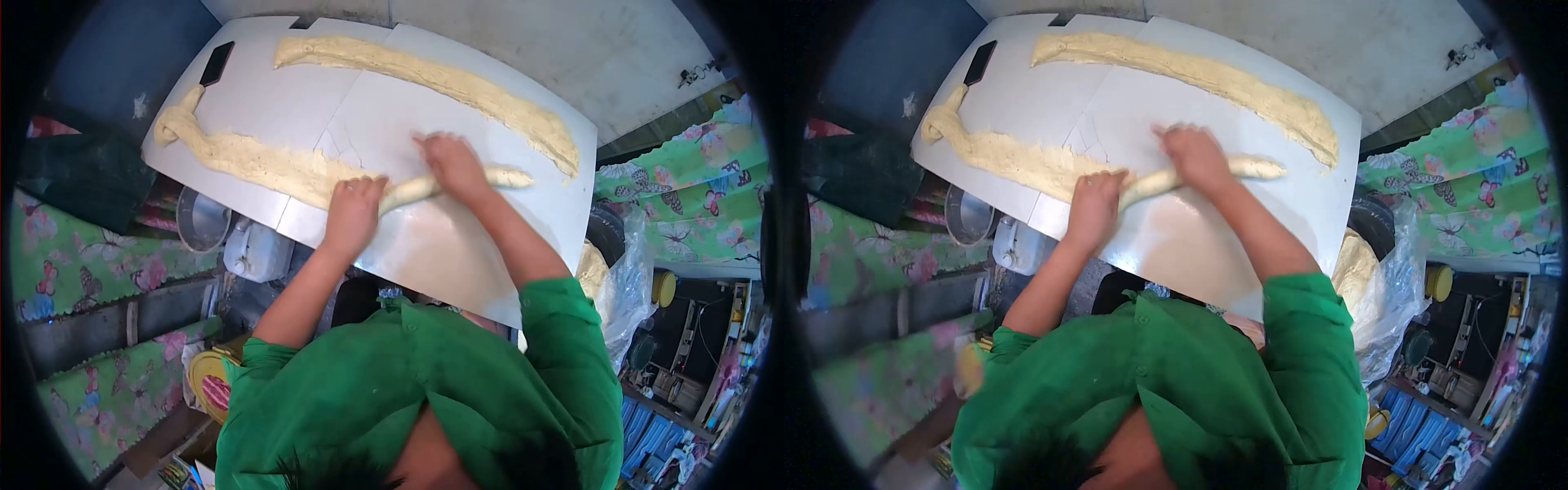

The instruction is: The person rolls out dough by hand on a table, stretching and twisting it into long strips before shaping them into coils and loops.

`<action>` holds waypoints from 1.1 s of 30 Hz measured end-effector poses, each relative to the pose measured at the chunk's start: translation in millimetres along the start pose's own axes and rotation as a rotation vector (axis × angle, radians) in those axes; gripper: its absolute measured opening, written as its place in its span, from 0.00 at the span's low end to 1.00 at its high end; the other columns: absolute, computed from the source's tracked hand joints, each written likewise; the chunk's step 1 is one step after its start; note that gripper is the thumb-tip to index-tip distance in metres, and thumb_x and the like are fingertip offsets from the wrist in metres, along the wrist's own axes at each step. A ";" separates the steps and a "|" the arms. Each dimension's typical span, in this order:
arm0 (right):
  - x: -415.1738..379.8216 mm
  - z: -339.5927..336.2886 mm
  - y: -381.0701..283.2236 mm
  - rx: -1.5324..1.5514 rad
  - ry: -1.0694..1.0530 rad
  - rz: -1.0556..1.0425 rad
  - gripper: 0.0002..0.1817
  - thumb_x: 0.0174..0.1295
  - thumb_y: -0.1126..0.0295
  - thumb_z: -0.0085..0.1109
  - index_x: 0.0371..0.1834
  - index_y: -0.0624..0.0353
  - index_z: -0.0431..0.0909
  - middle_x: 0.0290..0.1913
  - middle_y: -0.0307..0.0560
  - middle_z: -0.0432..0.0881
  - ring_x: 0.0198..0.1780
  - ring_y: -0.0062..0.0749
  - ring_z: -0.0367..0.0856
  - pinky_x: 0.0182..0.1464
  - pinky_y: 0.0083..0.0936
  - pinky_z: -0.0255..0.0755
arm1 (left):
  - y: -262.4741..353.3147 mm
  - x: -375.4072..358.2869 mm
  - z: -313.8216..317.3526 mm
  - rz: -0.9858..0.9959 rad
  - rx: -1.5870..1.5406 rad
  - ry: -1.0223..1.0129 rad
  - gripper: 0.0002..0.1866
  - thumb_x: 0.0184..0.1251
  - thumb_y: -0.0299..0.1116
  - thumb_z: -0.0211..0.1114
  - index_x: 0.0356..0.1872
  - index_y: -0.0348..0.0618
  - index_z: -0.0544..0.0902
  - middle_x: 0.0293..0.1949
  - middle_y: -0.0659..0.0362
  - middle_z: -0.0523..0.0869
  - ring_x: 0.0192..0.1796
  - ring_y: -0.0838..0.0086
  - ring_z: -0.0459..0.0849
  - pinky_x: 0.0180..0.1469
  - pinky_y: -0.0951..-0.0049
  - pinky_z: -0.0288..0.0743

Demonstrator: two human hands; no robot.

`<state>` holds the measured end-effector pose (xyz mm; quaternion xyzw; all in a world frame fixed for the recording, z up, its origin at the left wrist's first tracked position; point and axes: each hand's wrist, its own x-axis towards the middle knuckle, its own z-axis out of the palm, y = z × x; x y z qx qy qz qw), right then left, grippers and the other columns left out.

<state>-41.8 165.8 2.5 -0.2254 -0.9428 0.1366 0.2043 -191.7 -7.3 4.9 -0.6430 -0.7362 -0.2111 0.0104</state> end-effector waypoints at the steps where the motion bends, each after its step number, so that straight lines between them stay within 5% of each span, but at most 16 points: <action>1: -13.1 -1.4 -5.8 0.323 -0.192 -0.093 0.22 0.63 0.59 0.53 0.63 0.37 0.72 0.47 0.40 0.75 0.50 0.37 0.71 0.54 0.37 0.60 | 3.3 -2.6 -2.7 0.006 -0.005 0.005 0.17 0.57 0.37 0.64 0.46 0.41 0.79 0.37 0.59 0.80 0.45 0.63 0.76 0.51 0.56 0.63; 4: -50.9 -13.1 -9.9 -0.058 -0.109 -0.226 0.22 0.63 0.59 0.54 0.62 0.39 0.73 0.44 0.40 0.76 0.49 0.37 0.72 0.55 0.37 0.61 | 1.3 -26.4 -11.2 0.168 0.045 0.019 0.19 0.57 0.41 0.65 0.46 0.42 0.80 0.42 0.59 0.80 0.46 0.64 0.76 0.55 0.58 0.63; 7: -14.2 -18.4 2.6 -0.224 -0.266 0.101 0.23 0.66 0.53 0.48 0.64 0.38 0.71 0.52 0.44 0.72 0.57 0.38 0.67 0.59 0.39 0.57 | -23.4 -16.0 -27.7 0.038 0.042 -0.021 0.19 0.58 0.42 0.65 0.46 0.42 0.80 0.42 0.59 0.80 0.46 0.64 0.76 0.55 0.59 0.63; 9: 15.7 0.7 20.5 -0.412 -0.006 0.291 0.22 0.68 0.54 0.45 0.64 0.39 0.71 0.59 0.46 0.69 0.61 0.39 0.63 0.60 0.41 0.55 | -29.0 -4.4 -28.0 -0.013 0.107 0.087 0.19 0.57 0.42 0.65 0.46 0.42 0.80 0.41 0.59 0.80 0.46 0.65 0.76 0.55 0.58 0.63; 11: 32.8 -7.7 8.9 -0.424 0.037 0.352 0.21 0.67 0.59 0.46 0.63 0.43 0.72 0.58 0.46 0.71 0.61 0.39 0.66 0.60 0.39 0.57 | -37.0 2.0 -26.0 -0.060 0.183 0.201 0.19 0.57 0.42 0.65 0.45 0.42 0.80 0.39 0.59 0.81 0.46 0.65 0.76 0.54 0.57 0.62; 14: 6.8 -10.3 -18.2 0.206 -0.214 0.003 0.21 0.63 0.63 0.52 0.61 0.48 0.74 0.50 0.44 0.77 0.55 0.37 0.72 0.58 0.35 0.61 | -43.8 2.5 -18.6 0.107 0.114 -0.083 0.19 0.54 0.42 0.67 0.42 0.41 0.80 0.37 0.59 0.80 0.45 0.66 0.77 0.53 0.55 0.62; 15: -13.1 -4.2 -29.5 -0.019 -0.168 -0.162 0.22 0.62 0.60 0.54 0.60 0.48 0.74 0.49 0.44 0.76 0.54 0.38 0.72 0.58 0.37 0.61 | -39.0 -6.2 -24.5 0.173 -0.002 -0.005 0.17 0.56 0.42 0.65 0.42 0.42 0.80 0.37 0.60 0.81 0.45 0.66 0.76 0.54 0.54 0.60; 17: -31.6 -16.8 -32.7 0.013 -0.172 -0.077 0.23 0.61 0.55 0.55 0.60 0.44 0.75 0.46 0.43 0.75 0.52 0.38 0.71 0.58 0.38 0.60 | -45.6 -15.7 -31.3 0.244 -0.115 0.063 0.16 0.58 0.43 0.64 0.42 0.43 0.81 0.36 0.60 0.81 0.45 0.67 0.76 0.55 0.52 0.59; 20: -16.3 -23.6 -20.2 -0.090 -0.408 0.276 0.21 0.63 0.52 0.52 0.60 0.38 0.76 0.50 0.46 0.73 0.57 0.40 0.67 0.60 0.40 0.56 | -59.7 -13.4 -42.9 0.118 -0.036 -0.148 0.11 0.57 0.40 0.64 0.34 0.45 0.83 0.36 0.59 0.81 0.48 0.66 0.75 0.57 0.53 0.56; 22: 12.5 3.9 -1.8 -0.327 -0.034 0.263 0.24 0.65 0.52 0.48 0.65 0.38 0.71 0.60 0.52 0.68 0.60 0.44 0.64 0.60 0.41 0.55 | -68.5 -4.6 -45.7 0.027 -0.042 -0.060 0.11 0.55 0.39 0.64 0.36 0.44 0.82 0.38 0.59 0.81 0.48 0.66 0.74 0.57 0.52 0.56; 25: 56.4 9.0 -3.8 -0.317 0.088 0.321 0.25 0.62 0.59 0.54 0.65 0.41 0.70 0.58 0.46 0.73 0.58 0.40 0.68 0.59 0.39 0.58 | -77.5 2.4 -31.9 -0.103 -0.025 0.142 0.15 0.51 0.35 0.64 0.42 0.42 0.80 0.43 0.56 0.79 0.50 0.64 0.74 0.57 0.51 0.56; 27: 45.8 6.8 -20.2 0.135 -0.080 0.177 0.24 0.61 0.60 0.57 0.63 0.40 0.72 0.54 0.42 0.76 0.55 0.38 0.71 0.58 0.36 0.59 | -85.0 -0.9 -25.6 0.061 -0.186 -0.119 0.18 0.54 0.38 0.65 0.45 0.42 0.79 0.45 0.55 0.79 0.51 0.63 0.73 0.56 0.50 0.56; 29: 3.5 16.0 -45.7 0.063 -0.232 -0.150 0.23 0.60 0.57 0.57 0.60 0.40 0.74 0.51 0.41 0.76 0.53 0.39 0.72 0.58 0.36 0.60 | -67.6 -14.6 -37.0 0.107 -0.140 -0.071 0.17 0.55 0.39 0.65 0.44 0.42 0.80 0.44 0.55 0.79 0.51 0.63 0.73 0.55 0.50 0.57; 33: 2.8 6.1 -40.5 -0.106 -0.320 -0.012 0.26 0.60 0.50 0.55 0.62 0.40 0.73 0.54 0.45 0.72 0.57 0.40 0.67 0.61 0.42 0.55 | -73.4 -28.0 -40.4 0.106 0.031 -0.070 0.13 0.56 0.42 0.64 0.33 0.42 0.81 0.39 0.59 0.79 0.49 0.64 0.73 0.55 0.52 0.59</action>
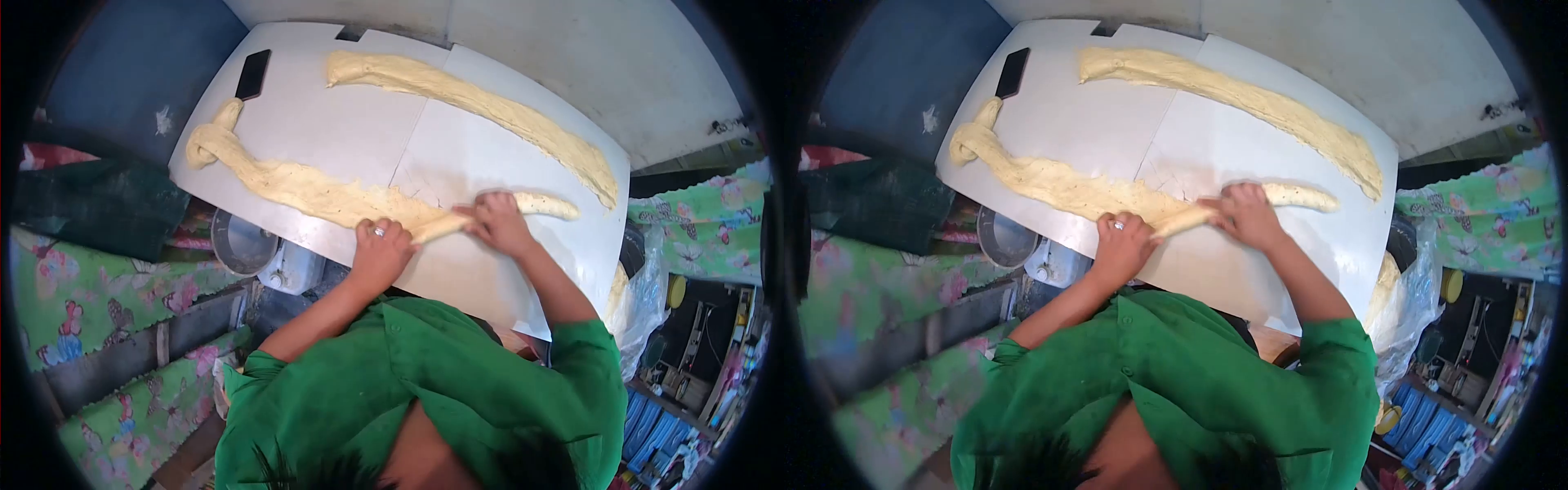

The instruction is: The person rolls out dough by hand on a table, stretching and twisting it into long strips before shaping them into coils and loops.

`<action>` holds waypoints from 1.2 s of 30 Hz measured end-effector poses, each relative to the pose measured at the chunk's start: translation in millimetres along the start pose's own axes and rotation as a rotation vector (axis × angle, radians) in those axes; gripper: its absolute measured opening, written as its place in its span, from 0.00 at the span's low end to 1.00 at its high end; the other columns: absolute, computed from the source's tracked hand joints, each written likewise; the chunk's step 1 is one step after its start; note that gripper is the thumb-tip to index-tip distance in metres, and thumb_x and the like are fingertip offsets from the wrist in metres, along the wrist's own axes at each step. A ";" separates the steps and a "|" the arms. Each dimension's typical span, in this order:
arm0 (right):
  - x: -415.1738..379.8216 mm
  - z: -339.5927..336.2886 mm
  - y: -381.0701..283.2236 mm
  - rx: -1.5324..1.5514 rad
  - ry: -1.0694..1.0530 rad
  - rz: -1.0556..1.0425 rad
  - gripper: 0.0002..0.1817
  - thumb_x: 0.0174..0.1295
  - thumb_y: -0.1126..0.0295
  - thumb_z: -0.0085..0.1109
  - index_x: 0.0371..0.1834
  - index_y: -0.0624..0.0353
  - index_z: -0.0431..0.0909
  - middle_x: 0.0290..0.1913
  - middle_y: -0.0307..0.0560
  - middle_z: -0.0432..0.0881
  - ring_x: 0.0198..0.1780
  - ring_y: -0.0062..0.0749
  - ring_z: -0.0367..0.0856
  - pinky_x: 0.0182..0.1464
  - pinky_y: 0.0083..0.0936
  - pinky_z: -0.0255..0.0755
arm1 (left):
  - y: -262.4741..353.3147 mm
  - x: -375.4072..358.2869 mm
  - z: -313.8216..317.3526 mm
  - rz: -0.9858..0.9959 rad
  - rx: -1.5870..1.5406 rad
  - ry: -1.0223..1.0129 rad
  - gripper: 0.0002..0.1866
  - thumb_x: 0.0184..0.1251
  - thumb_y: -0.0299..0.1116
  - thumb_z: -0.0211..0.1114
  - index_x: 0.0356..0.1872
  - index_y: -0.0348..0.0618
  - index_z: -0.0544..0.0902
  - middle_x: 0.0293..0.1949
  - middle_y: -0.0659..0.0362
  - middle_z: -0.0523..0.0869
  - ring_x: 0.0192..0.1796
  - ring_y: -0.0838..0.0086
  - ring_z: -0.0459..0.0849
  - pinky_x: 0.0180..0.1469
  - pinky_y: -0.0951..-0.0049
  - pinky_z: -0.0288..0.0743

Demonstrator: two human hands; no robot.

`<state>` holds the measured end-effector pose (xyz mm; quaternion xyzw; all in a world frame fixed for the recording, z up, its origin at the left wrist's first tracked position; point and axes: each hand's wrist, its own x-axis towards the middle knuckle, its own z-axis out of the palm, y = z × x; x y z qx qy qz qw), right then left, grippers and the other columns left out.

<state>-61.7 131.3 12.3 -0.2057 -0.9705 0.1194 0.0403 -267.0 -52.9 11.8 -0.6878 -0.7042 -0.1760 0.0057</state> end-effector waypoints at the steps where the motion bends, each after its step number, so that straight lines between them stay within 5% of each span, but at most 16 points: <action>1: 22.1 4.5 7.5 -0.100 0.022 0.066 0.28 0.60 0.47 0.54 0.63 0.40 0.71 0.55 0.47 0.71 0.58 0.41 0.66 0.62 0.44 0.53 | -3.7 5.7 -7.4 -0.080 -0.023 0.012 0.13 0.55 0.42 0.65 0.30 0.42 0.81 0.41 0.58 0.79 0.49 0.62 0.73 0.55 0.52 0.58; 3: 72.3 6.3 16.8 -0.192 0.391 0.212 0.29 0.62 0.49 0.53 0.65 0.45 0.67 0.55 0.49 0.71 0.58 0.41 0.66 0.62 0.44 0.53 | -12.2 13.8 -12.2 -0.216 0.005 0.113 0.12 0.55 0.41 0.65 0.32 0.42 0.81 0.40 0.58 0.79 0.50 0.61 0.73 0.55 0.52 0.58; 6: 106.0 -14.6 -3.8 -0.200 0.202 0.248 0.28 0.63 0.54 0.54 0.66 0.46 0.67 0.54 0.48 0.73 0.56 0.39 0.69 0.61 0.41 0.57 | -16.2 24.3 -15.9 -0.359 -0.031 0.359 0.12 0.55 0.37 0.65 0.38 0.42 0.80 0.40 0.59 0.80 0.50 0.62 0.73 0.54 0.52 0.60; 8: 81.4 3.8 -11.5 0.183 -0.029 -0.130 0.28 0.61 0.56 0.56 0.66 0.46 0.67 0.52 0.46 0.75 0.53 0.36 0.72 0.60 0.36 0.60 | -29.0 10.9 4.9 -0.041 0.016 0.048 0.14 0.54 0.36 0.65 0.41 0.44 0.79 0.42 0.61 0.79 0.48 0.66 0.74 0.53 0.53 0.62; 11: 32.4 12.8 -35.0 0.160 0.110 -0.313 0.28 0.60 0.54 0.56 0.65 0.42 0.69 0.51 0.45 0.75 0.53 0.38 0.71 0.60 0.38 0.59 | -18.6 -12.3 -4.4 -0.008 -0.002 0.085 0.14 0.53 0.38 0.67 0.40 0.45 0.80 0.41 0.62 0.78 0.46 0.67 0.75 0.53 0.53 0.61; 14: 48.1 7.2 -19.1 -0.061 -0.044 -0.069 0.25 0.63 0.50 0.51 0.65 0.32 0.69 0.60 0.48 0.69 0.62 0.45 0.62 0.64 0.51 0.51 | -29.5 -12.1 -20.3 -0.076 0.058 0.005 0.13 0.54 0.39 0.67 0.37 0.44 0.81 0.40 0.60 0.78 0.47 0.64 0.74 0.54 0.51 0.58; 16: 95.4 13.6 -4.8 -0.145 0.206 0.133 0.25 0.65 0.50 0.48 0.65 0.39 0.70 0.65 0.49 0.64 0.64 0.44 0.60 0.63 0.53 0.49 | -42.2 11.5 -30.6 -0.353 0.114 0.104 0.13 0.53 0.39 0.66 0.35 0.43 0.80 0.41 0.60 0.77 0.48 0.63 0.73 0.53 0.50 0.61; 19: 120.8 -11.1 -23.0 -0.106 0.188 0.175 0.23 0.65 0.58 0.50 0.62 0.49 0.72 0.53 0.48 0.74 0.54 0.43 0.70 0.57 0.44 0.60 | -56.3 14.2 -14.9 -0.203 0.036 0.126 0.14 0.55 0.37 0.64 0.40 0.42 0.80 0.43 0.57 0.77 0.49 0.64 0.73 0.54 0.52 0.61; 21: 101.2 15.8 -21.3 0.234 0.117 -0.119 0.20 0.62 0.63 0.52 0.57 0.55 0.74 0.38 0.46 0.78 0.43 0.42 0.76 0.49 0.35 0.67 | -64.5 0.3 -7.5 0.013 0.048 -0.015 0.19 0.57 0.40 0.63 0.48 0.43 0.78 0.46 0.58 0.77 0.49 0.66 0.72 0.55 0.55 0.61; 24: 49.7 12.1 -52.1 0.143 0.238 -0.286 0.23 0.60 0.55 0.57 0.59 0.47 0.76 0.47 0.45 0.75 0.49 0.40 0.73 0.56 0.37 0.65 | -48.4 -11.3 -28.0 0.040 0.047 0.106 0.15 0.57 0.39 0.64 0.43 0.45 0.79 0.46 0.58 0.77 0.48 0.67 0.73 0.58 0.53 0.55; 27: 54.1 13.3 -31.9 0.054 -0.017 -0.050 0.24 0.59 0.50 0.56 0.61 0.32 0.75 0.56 0.46 0.71 0.60 0.41 0.65 0.65 0.46 0.52 | -67.4 -8.4 -29.5 -0.143 0.012 0.051 0.15 0.58 0.39 0.63 0.44 0.46 0.79 0.50 0.55 0.76 0.53 0.62 0.70 0.59 0.51 0.52; 28: 75.3 7.1 -30.3 -0.021 0.027 0.042 0.25 0.60 0.50 0.56 0.62 0.32 0.73 0.57 0.46 0.71 0.62 0.42 0.62 0.65 0.49 0.49 | -73.1 1.5 -33.8 -0.309 0.000 0.023 0.14 0.58 0.38 0.63 0.44 0.46 0.79 0.51 0.54 0.76 0.54 0.60 0.69 0.59 0.50 0.51; 32: 137.8 3.1 -29.3 -0.255 0.403 0.211 0.25 0.61 0.55 0.54 0.63 0.39 0.71 0.55 0.47 0.72 0.59 0.42 0.66 0.61 0.46 0.54 | -97.1 19.3 -31.6 -0.240 0.053 0.265 0.17 0.51 0.33 0.64 0.44 0.43 0.80 0.47 0.56 0.77 0.49 0.61 0.73 0.59 0.54 0.56; 33: 133.8 -3.6 -40.7 -0.171 0.231 0.187 0.26 0.60 0.59 0.56 0.64 0.44 0.70 0.55 0.47 0.73 0.57 0.41 0.69 0.59 0.42 0.59 | -107.7 14.9 -20.5 -0.101 -0.001 0.031 0.17 0.51 0.34 0.65 0.44 0.43 0.79 0.43 0.59 0.79 0.49 0.65 0.75 0.58 0.56 0.58; 35: 102.3 40.2 -33.1 0.134 -0.095 -0.050 0.29 0.57 0.61 0.59 0.65 0.46 0.69 0.53 0.45 0.74 0.55 0.39 0.71 0.57 0.39 0.63 | -103.9 1.6 -20.3 -0.004 -0.042 0.063 0.17 0.51 0.35 0.65 0.44 0.44 0.79 0.41 0.59 0.80 0.47 0.66 0.76 0.57 0.55 0.59; 36: 81.7 18.8 -66.2 -0.012 0.199 -0.222 0.30 0.55 0.57 0.61 0.64 0.43 0.71 0.50 0.43 0.74 0.55 0.39 0.70 0.57 0.39 0.63 | -101.6 -5.5 -21.5 0.087 -0.081 0.089 0.18 0.51 0.36 0.65 0.44 0.44 0.79 0.39 0.60 0.80 0.46 0.67 0.76 0.57 0.55 0.59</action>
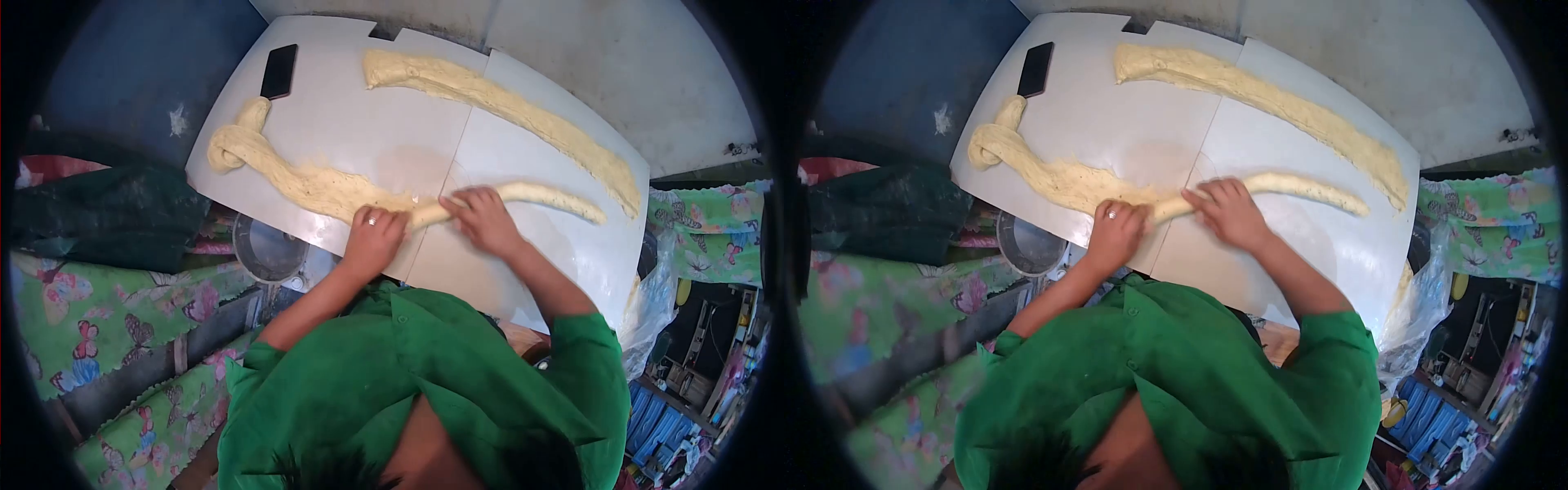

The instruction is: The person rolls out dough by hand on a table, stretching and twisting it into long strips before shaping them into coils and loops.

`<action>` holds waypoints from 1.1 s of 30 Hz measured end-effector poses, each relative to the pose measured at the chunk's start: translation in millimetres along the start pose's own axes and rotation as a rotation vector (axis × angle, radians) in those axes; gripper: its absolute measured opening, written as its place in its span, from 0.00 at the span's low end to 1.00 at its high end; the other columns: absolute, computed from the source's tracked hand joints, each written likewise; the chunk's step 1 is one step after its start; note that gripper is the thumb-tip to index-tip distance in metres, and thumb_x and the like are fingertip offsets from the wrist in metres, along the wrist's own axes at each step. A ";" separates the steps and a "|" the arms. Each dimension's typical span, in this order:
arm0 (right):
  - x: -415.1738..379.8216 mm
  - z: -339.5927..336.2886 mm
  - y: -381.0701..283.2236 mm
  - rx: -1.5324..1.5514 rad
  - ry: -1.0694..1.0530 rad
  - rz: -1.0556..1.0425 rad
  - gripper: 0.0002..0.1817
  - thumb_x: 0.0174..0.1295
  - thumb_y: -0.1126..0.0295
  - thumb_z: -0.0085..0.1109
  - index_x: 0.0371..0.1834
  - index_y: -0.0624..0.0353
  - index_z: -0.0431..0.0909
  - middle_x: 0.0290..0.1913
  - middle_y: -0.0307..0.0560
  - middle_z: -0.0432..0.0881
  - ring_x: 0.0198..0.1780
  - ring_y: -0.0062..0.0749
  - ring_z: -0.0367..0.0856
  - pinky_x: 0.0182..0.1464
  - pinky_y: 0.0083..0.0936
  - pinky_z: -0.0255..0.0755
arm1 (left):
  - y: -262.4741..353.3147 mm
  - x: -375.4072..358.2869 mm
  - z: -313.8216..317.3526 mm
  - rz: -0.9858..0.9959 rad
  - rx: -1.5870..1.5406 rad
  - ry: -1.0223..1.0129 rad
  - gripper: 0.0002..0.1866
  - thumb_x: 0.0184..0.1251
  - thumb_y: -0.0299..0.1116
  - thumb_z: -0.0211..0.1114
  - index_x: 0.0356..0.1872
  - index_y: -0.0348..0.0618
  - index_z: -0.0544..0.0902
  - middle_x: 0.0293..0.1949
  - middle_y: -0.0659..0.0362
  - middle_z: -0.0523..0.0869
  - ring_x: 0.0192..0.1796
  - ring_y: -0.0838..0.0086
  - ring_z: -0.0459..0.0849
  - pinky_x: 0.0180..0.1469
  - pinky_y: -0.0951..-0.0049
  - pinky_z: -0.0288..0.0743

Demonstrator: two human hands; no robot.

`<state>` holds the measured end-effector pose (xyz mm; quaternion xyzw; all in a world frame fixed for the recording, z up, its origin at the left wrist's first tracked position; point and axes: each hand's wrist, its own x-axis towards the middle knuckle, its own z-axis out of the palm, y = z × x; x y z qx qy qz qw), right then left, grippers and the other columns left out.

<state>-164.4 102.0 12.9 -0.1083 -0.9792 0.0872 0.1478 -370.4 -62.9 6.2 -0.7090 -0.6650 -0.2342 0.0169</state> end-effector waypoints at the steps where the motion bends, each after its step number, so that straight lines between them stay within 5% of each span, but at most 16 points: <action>1: -14.3 -6.2 -13.1 0.092 0.066 0.085 0.28 0.54 0.54 0.62 0.62 0.40 0.73 0.47 0.42 0.74 0.54 0.39 0.70 0.58 0.39 0.62 | 2.6 -5.8 -2.3 -0.001 0.001 0.002 0.18 0.51 0.36 0.65 0.44 0.44 0.79 0.39 0.60 0.80 0.46 0.67 0.76 0.57 0.55 0.59; 4: -20.6 -7.2 11.2 -0.004 -0.078 0.140 0.26 0.55 0.51 0.61 0.60 0.37 0.75 0.50 0.44 0.73 0.56 0.39 0.69 0.60 0.40 0.58 | 6.1 -10.4 -15.4 0.027 0.116 0.030 0.16 0.52 0.32 0.65 0.44 0.42 0.80 0.37 0.58 0.80 0.49 0.63 0.74 0.55 0.51 0.60; 5: -5.5 -7.5 23.5 -0.007 -0.151 0.224 0.23 0.57 0.50 0.58 0.57 0.36 0.77 0.50 0.44 0.73 0.57 0.39 0.68 0.61 0.41 0.55 | -0.4 1.9 -24.2 -0.126 0.120 -0.008 0.15 0.52 0.33 0.65 0.43 0.42 0.81 0.38 0.58 0.80 0.48 0.63 0.74 0.55 0.49 0.59; 7: 32.4 6.5 44.1 -0.261 0.206 0.341 0.17 0.61 0.54 0.55 0.51 0.44 0.80 0.50 0.45 0.75 0.56 0.40 0.69 0.60 0.41 0.57 | -14.0 19.0 -27.0 -0.342 0.211 0.116 0.14 0.52 0.34 0.65 0.40 0.41 0.81 0.39 0.57 0.80 0.47 0.61 0.74 0.55 0.49 0.59; 8: 41.9 3.0 37.9 -0.264 0.206 0.348 0.17 0.61 0.54 0.55 0.51 0.44 0.80 0.50 0.45 0.75 0.56 0.40 0.69 0.60 0.41 0.57 | -17.1 16.6 -25.1 -0.336 0.208 0.115 0.14 0.52 0.34 0.65 0.40 0.41 0.81 0.39 0.57 0.80 0.47 0.61 0.74 0.55 0.49 0.59; 10: 66.7 -14.5 31.3 -0.008 -0.197 0.479 0.18 0.61 0.59 0.54 0.54 0.48 0.78 0.51 0.46 0.75 0.55 0.39 0.71 0.59 0.39 0.60 | -36.6 16.3 -17.3 -0.228 -0.101 -0.099 0.17 0.53 0.39 0.64 0.42 0.40 0.79 0.44 0.56 0.80 0.47 0.63 0.75 0.55 0.51 0.61; 11: 50.2 8.7 28.5 0.226 -0.206 0.262 0.19 0.61 0.62 0.54 0.56 0.49 0.76 0.49 0.45 0.76 0.54 0.36 0.72 0.59 0.38 0.62 | -39.2 2.9 -9.2 -0.014 0.079 -0.157 0.19 0.55 0.42 0.64 0.45 0.42 0.79 0.46 0.56 0.80 0.49 0.65 0.75 0.57 0.53 0.61; 12: 34.4 10.5 -0.8 0.160 -0.055 0.014 0.21 0.59 0.60 0.56 0.57 0.48 0.76 0.50 0.45 0.75 0.54 0.38 0.71 0.59 0.39 0.62 | -30.4 -3.1 -16.5 -0.020 0.081 -0.154 0.19 0.55 0.42 0.64 0.45 0.42 0.79 0.46 0.56 0.80 0.49 0.65 0.75 0.57 0.53 0.61; 14: 19.6 4.7 -13.1 0.131 0.039 0.026 0.22 0.59 0.55 0.57 0.59 0.41 0.77 0.51 0.45 0.73 0.55 0.40 0.70 0.60 0.40 0.60 | -11.4 -10.9 -34.8 0.005 0.092 -0.041 0.19 0.57 0.45 0.64 0.44 0.44 0.79 0.43 0.58 0.80 0.49 0.66 0.76 0.57 0.53 0.60; 17: 20.9 15.1 16.6 0.029 -0.113 0.207 0.23 0.60 0.49 0.55 0.61 0.28 0.74 0.56 0.46 0.71 0.58 0.41 0.66 0.63 0.45 0.54 | -20.4 -19.7 -30.6 -0.067 0.212 -0.054 0.19 0.56 0.46 0.65 0.43 0.45 0.78 0.42 0.60 0.79 0.50 0.66 0.75 0.58 0.51 0.57; 20: 75.6 22.1 45.6 -0.225 0.130 0.260 0.23 0.62 0.49 0.52 0.61 0.34 0.75 0.61 0.48 0.69 0.60 0.42 0.65 0.63 0.48 0.51 | -35.9 8.0 -32.6 -0.264 0.227 -0.053 0.15 0.56 0.40 0.64 0.41 0.45 0.78 0.42 0.61 0.79 0.51 0.63 0.74 0.59 0.48 0.54; 22: 101.9 17.2 45.5 -0.323 0.214 0.459 0.24 0.63 0.53 0.53 0.63 0.38 0.72 0.59 0.48 0.72 0.59 0.42 0.67 0.63 0.47 0.54 | -42.3 16.4 -32.3 -0.404 0.174 0.381 0.12 0.54 0.35 0.64 0.39 0.44 0.79 0.37 0.61 0.80 0.50 0.60 0.73 0.58 0.49 0.55; 24: 87.2 22.1 32.2 0.038 0.038 0.289 0.25 0.63 0.58 0.54 0.65 0.41 0.69 0.54 0.45 0.75 0.56 0.40 0.71 0.61 0.44 0.58 | -53.9 4.3 -25.0 -0.373 0.223 0.311 0.15 0.52 0.33 0.64 0.42 0.44 0.79 0.40 0.59 0.80 0.51 0.61 0.73 0.58 0.51 0.56; 26: 56.6 23.7 3.9 0.129 -0.066 0.038 0.26 0.61 0.56 0.56 0.65 0.40 0.70 0.52 0.40 0.76 0.55 0.36 0.71 0.61 0.42 0.59 | -62.1 -13.4 -18.6 -0.170 -0.023 -0.127 0.18 0.52 0.31 0.64 0.47 0.44 0.78 0.44 0.58 0.78 0.52 0.63 0.72 0.58 0.53 0.57; 31: 70.6 14.1 -7.9 -0.068 0.104 0.143 0.26 0.55 0.47 0.59 0.59 0.36 0.76 0.47 0.38 0.76 0.53 0.31 0.70 0.56 0.35 0.58 | -33.6 -3.7 -41.2 -0.155 0.062 0.001 0.16 0.54 0.37 0.67 0.43 0.44 0.81 0.40 0.60 0.78 0.52 0.63 0.72 0.58 0.56 0.56; 33: 76.1 8.7 -3.1 0.011 -0.045 0.172 0.26 0.55 0.47 0.60 0.58 0.36 0.77 0.45 0.38 0.75 0.51 0.31 0.70 0.54 0.33 0.58 | -46.0 -1.1 -30.9 -0.223 0.051 0.000 0.19 0.53 0.44 0.68 0.41 0.43 0.81 0.40 0.59 0.77 0.52 0.63 0.71 0.58 0.55 0.54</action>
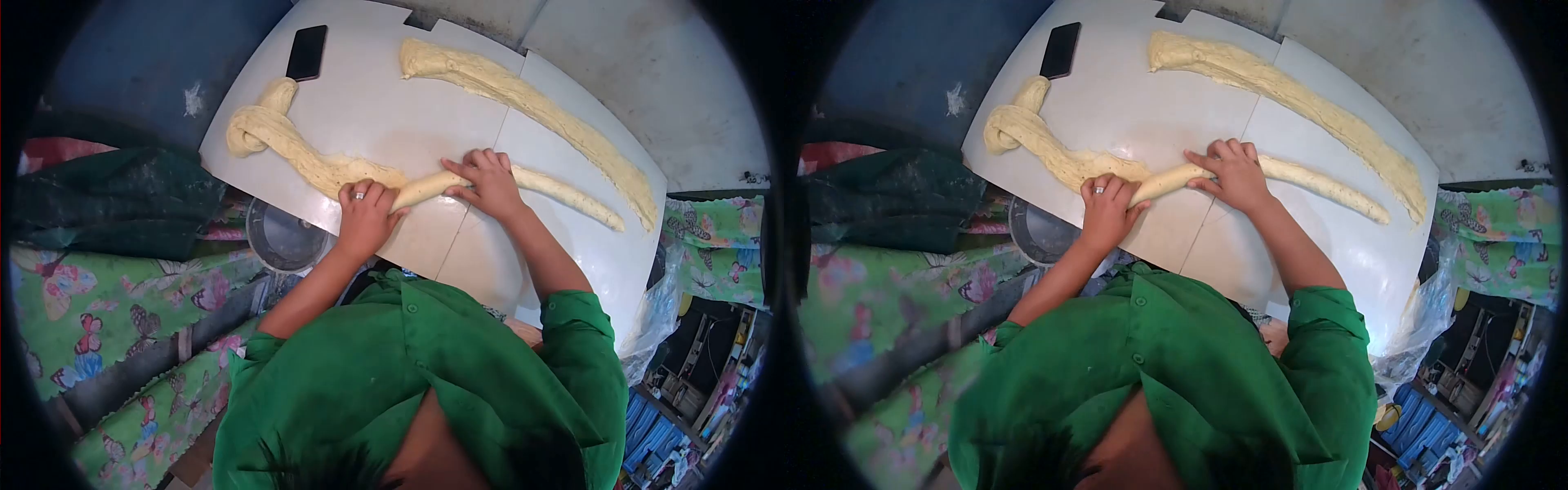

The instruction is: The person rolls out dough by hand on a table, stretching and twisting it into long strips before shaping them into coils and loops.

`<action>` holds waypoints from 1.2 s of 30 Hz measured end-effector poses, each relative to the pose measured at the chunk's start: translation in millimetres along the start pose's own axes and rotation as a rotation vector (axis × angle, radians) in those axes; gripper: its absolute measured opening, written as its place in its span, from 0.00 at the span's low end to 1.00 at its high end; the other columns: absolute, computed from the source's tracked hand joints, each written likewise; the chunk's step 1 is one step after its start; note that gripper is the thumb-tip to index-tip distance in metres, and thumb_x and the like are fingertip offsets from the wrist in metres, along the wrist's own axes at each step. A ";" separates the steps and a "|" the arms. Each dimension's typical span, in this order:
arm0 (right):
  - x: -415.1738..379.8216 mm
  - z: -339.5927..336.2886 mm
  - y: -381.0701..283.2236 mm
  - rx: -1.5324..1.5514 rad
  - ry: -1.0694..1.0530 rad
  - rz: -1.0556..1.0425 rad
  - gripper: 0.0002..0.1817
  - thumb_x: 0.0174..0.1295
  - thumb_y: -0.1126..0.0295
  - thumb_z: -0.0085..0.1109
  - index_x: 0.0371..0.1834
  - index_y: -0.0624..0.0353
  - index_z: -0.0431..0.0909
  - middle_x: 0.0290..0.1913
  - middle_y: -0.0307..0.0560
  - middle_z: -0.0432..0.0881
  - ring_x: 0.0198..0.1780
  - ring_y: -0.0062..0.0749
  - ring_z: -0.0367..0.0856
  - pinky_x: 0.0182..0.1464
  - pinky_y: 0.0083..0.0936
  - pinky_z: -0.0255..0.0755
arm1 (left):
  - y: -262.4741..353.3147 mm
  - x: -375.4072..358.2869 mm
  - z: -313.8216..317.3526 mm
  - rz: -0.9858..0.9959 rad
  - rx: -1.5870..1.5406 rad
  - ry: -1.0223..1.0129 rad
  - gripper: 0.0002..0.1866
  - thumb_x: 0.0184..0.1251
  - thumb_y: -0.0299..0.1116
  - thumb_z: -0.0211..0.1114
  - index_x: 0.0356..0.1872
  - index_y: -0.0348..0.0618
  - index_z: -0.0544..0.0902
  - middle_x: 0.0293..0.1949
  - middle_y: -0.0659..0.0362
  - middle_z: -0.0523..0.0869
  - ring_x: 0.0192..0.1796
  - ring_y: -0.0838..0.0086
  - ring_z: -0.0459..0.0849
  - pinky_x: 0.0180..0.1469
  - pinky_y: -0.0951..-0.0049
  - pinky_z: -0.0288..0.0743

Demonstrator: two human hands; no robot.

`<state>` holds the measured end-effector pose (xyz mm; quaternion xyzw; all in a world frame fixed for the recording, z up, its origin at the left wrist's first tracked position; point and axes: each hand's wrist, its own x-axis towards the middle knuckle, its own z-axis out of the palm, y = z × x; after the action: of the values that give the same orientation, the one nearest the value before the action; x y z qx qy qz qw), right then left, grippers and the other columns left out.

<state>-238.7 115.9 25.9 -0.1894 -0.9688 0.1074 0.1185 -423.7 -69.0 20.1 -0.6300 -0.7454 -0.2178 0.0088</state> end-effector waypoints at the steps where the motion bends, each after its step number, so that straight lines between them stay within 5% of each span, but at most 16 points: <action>1: 0.1 -2.2 2.4 0.068 -0.156 0.030 0.25 0.54 0.47 0.60 0.56 0.36 0.79 0.42 0.38 0.74 0.50 0.31 0.70 0.51 0.32 0.58 | -1.5 -9.5 -0.4 0.001 0.000 -0.001 0.19 0.53 0.44 0.68 0.41 0.43 0.81 0.40 0.59 0.77 0.52 0.63 0.71 0.58 0.55 0.54; 5: -17.5 -12.5 24.1 0.170 -0.294 -0.002 0.23 0.51 0.46 0.63 0.50 0.39 0.81 0.41 0.40 0.73 0.48 0.34 0.70 0.49 0.34 0.58 | -8.6 -25.7 -16.1 -0.007 -0.126 -0.173 0.18 0.55 0.46 0.67 0.36 0.41 0.81 0.41 0.56 0.78 0.53 0.60 0.70 0.59 0.48 0.49; 8: 20.8 8.9 22.2 0.000 0.056 0.170 0.23 0.55 0.50 0.61 0.51 0.47 0.78 0.44 0.43 0.73 0.51 0.37 0.69 0.50 0.38 0.58 | -11.3 7.3 -18.2 -0.256 0.141 0.167 0.14 0.58 0.41 0.64 0.36 0.40 0.81 0.42 0.57 0.79 0.52 0.60 0.72 0.58 0.49 0.53; 9: 36.3 10.2 15.7 -0.098 0.198 0.320 0.22 0.57 0.53 0.60 0.52 0.49 0.77 0.46 0.43 0.73 0.52 0.38 0.69 0.51 0.39 0.59 | -15.6 8.1 -17.4 -0.256 0.142 0.172 0.14 0.58 0.41 0.64 0.36 0.40 0.81 0.42 0.57 0.79 0.52 0.60 0.72 0.58 0.49 0.53; 11: 35.6 20.2 2.2 -0.184 0.247 0.258 0.22 0.58 0.59 0.58 0.56 0.51 0.75 0.47 0.43 0.73 0.52 0.38 0.69 0.51 0.37 0.60 | -26.5 11.4 -7.4 -0.087 0.127 0.126 0.14 0.58 0.38 0.63 0.40 0.40 0.80 0.46 0.55 0.79 0.51 0.61 0.73 0.57 0.56 0.59; 12: 25.6 38.0 -2.1 0.093 0.201 0.058 0.22 0.58 0.59 0.59 0.57 0.49 0.75 0.47 0.43 0.73 0.51 0.38 0.69 0.50 0.36 0.60 | -43.4 1.5 2.3 0.096 0.115 -0.195 0.16 0.56 0.39 0.64 0.44 0.42 0.79 0.46 0.56 0.80 0.52 0.64 0.74 0.55 0.61 0.63; 13: 16.9 47.3 -7.8 0.370 0.142 -0.144 0.23 0.58 0.59 0.59 0.58 0.47 0.74 0.46 0.42 0.73 0.50 0.38 0.69 0.50 0.35 0.60 | -40.1 0.1 -3.4 0.092 0.118 -0.184 0.16 0.56 0.39 0.64 0.44 0.42 0.79 0.46 0.56 0.80 0.52 0.64 0.74 0.55 0.61 0.63; 17: -1.9 6.7 -43.0 0.141 0.096 -0.122 0.24 0.57 0.56 0.59 0.59 0.43 0.75 0.44 0.41 0.74 0.47 0.38 0.69 0.49 0.33 0.61 | -27.6 -16.6 -28.8 0.138 -0.055 -0.001 0.22 0.51 0.45 0.68 0.45 0.44 0.80 0.39 0.60 0.80 0.51 0.67 0.75 0.57 0.59 0.61; 19: 4.6 1.3 -22.0 0.113 -0.194 -0.012 0.24 0.58 0.52 0.58 0.59 0.40 0.75 0.42 0.40 0.74 0.47 0.38 0.69 0.50 0.33 0.61 | -34.4 -20.9 -30.5 0.077 0.032 -0.121 0.20 0.53 0.42 0.68 0.44 0.43 0.80 0.40 0.59 0.80 0.52 0.67 0.74 0.59 0.54 0.58; 21: 32.9 12.4 -9.0 0.045 -0.122 0.015 0.24 0.58 0.53 0.58 0.60 0.41 0.74 0.41 0.41 0.74 0.46 0.37 0.70 0.49 0.33 0.60 | -40.7 -1.6 -38.4 -0.066 0.052 -0.104 0.18 0.54 0.41 0.67 0.43 0.42 0.80 0.40 0.59 0.80 0.53 0.67 0.74 0.60 0.52 0.57; 23: 62.3 20.6 -8.6 -0.175 0.266 0.273 0.24 0.59 0.55 0.57 0.60 0.41 0.73 0.41 0.41 0.74 0.46 0.37 0.70 0.48 0.33 0.62 | -46.8 14.4 -36.6 -0.200 0.068 -0.088 0.16 0.54 0.39 0.66 0.42 0.42 0.80 0.40 0.59 0.80 0.53 0.67 0.74 0.60 0.50 0.56; 25: 58.0 28.1 -13.6 -0.150 0.168 0.183 0.24 0.59 0.57 0.57 0.61 0.42 0.73 0.43 0.41 0.74 0.47 0.38 0.70 0.49 0.33 0.63 | -55.4 18.7 -21.6 -0.192 0.064 0.327 0.14 0.55 0.37 0.67 0.40 0.42 0.81 0.38 0.58 0.79 0.53 0.64 0.72 0.59 0.49 0.53; 26: 55.9 33.5 -14.8 -0.126 0.065 0.081 0.24 0.60 0.58 0.57 0.61 0.43 0.72 0.45 0.42 0.75 0.48 0.39 0.70 0.49 0.33 0.63 | -65.0 12.9 -12.1 -0.187 0.062 0.338 0.14 0.55 0.37 0.67 0.40 0.42 0.81 0.38 0.58 0.79 0.53 0.64 0.72 0.59 0.49 0.53; 27: 42.7 48.2 -23.3 0.234 0.102 -0.073 0.25 0.60 0.57 0.56 0.63 0.42 0.71 0.47 0.41 0.75 0.51 0.38 0.70 0.50 0.33 0.65 | -75.4 -1.9 -1.8 -0.054 -0.001 0.150 0.15 0.54 0.38 0.67 0.42 0.42 0.80 0.39 0.58 0.79 0.53 0.64 0.72 0.59 0.48 0.53; 28: 29.9 38.8 -46.7 0.140 0.127 -0.101 0.25 0.60 0.56 0.57 0.63 0.41 0.71 0.48 0.41 0.75 0.51 0.36 0.70 0.52 0.33 0.64 | -80.0 -11.8 2.3 0.080 -0.062 -0.039 0.17 0.54 0.38 0.67 0.43 0.42 0.80 0.40 0.59 0.79 0.54 0.64 0.72 0.59 0.47 0.53; 36: 50.5 15.4 -41.8 0.141 -0.009 0.062 0.20 0.58 0.48 0.58 0.51 0.38 0.81 0.34 0.38 0.69 0.44 0.31 0.68 0.49 0.31 0.57 | -68.5 -8.7 -31.6 0.074 -0.021 -0.019 0.16 0.55 0.42 0.67 0.41 0.43 0.81 0.41 0.59 0.79 0.53 0.64 0.72 0.59 0.50 0.52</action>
<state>-302.6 95.4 31.4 -0.2100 -0.9530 0.1799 0.1239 -494.7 -95.3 24.7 -0.6591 -0.7194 -0.2194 0.0031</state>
